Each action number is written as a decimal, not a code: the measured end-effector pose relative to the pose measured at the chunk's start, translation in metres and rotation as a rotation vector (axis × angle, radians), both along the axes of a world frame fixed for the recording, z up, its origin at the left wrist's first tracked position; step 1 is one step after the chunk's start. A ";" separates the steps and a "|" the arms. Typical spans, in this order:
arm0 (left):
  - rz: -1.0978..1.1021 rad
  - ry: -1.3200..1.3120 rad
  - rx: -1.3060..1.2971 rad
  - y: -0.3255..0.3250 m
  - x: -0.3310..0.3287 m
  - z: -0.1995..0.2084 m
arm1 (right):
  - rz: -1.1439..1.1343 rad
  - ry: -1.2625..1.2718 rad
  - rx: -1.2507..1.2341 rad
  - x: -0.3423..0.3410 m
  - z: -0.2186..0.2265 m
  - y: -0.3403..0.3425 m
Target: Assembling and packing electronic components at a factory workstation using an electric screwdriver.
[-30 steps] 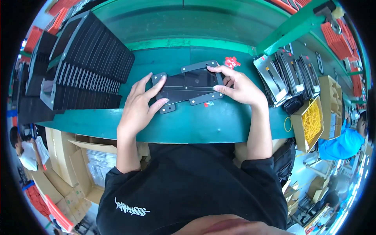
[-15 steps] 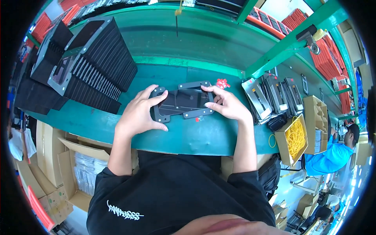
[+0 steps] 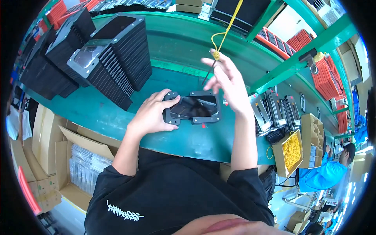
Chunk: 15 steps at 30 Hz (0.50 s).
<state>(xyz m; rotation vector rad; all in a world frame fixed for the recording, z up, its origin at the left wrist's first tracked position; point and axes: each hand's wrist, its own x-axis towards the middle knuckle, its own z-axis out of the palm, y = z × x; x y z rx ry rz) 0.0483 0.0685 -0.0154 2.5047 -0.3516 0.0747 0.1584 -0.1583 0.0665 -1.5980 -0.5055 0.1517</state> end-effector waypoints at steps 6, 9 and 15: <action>-0.015 -0.047 -0.039 0.006 -0.003 -0.014 | 0.860 -0.066 0.109 -0.043 0.007 0.030; -0.003 -0.105 -0.026 0.005 0.000 -0.019 | 1.007 -0.086 0.045 -0.058 -0.008 0.027; -0.051 -0.129 -0.121 0.010 0.009 -0.017 | 0.831 0.079 -0.240 -0.068 -0.051 0.003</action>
